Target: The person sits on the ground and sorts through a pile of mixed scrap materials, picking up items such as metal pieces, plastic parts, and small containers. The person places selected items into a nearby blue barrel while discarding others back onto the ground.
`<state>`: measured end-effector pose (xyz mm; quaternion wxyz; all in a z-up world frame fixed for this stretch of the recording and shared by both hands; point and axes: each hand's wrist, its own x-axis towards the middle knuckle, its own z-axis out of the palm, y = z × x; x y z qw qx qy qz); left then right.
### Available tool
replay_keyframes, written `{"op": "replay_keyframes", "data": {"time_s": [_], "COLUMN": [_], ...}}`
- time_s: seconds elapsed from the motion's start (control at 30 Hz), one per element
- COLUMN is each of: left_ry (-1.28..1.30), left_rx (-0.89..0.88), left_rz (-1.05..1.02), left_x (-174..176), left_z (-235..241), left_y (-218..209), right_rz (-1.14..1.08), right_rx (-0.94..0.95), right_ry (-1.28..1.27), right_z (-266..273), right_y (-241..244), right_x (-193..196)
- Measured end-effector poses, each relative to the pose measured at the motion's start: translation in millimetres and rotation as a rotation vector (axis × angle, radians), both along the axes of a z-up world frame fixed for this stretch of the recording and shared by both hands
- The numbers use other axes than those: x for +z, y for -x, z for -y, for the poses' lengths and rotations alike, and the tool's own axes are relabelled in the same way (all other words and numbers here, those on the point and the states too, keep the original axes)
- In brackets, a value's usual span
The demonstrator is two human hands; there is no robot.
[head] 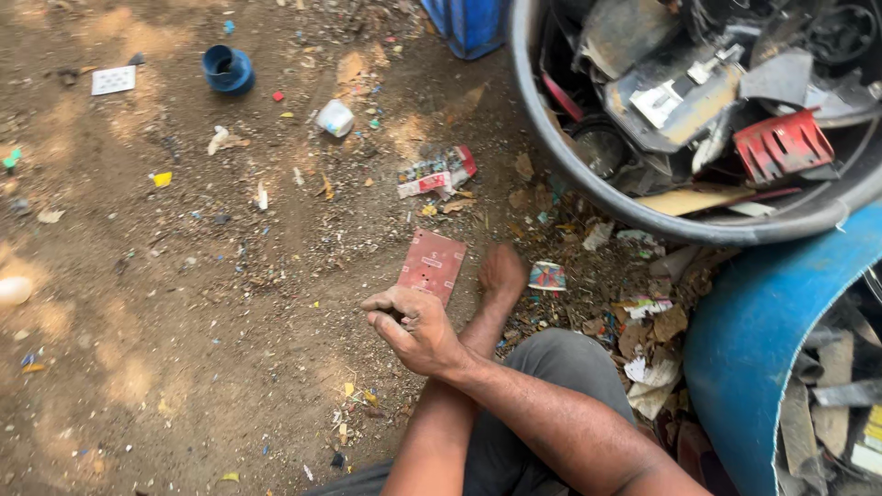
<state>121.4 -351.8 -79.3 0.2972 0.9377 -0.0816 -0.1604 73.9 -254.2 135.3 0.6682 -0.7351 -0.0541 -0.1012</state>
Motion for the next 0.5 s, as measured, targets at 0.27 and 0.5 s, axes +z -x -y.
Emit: {"op": "replay_keyframes", "data": {"time_s": [0.27,0.5], "left_ry": [0.19,0.678], "left_rx": [0.038,0.461], "left_rz": [0.045,-0.067], "left_x": [22,60], "left_z": [-17,-148], "left_y": [8,28], "right_rz": [-0.156,-0.132], "right_rx": [-0.02,-0.055], "right_ry": [-0.027,0.218], "right_z": [1,2], "right_y": [3,-9], "right_x": [1,-12]}}
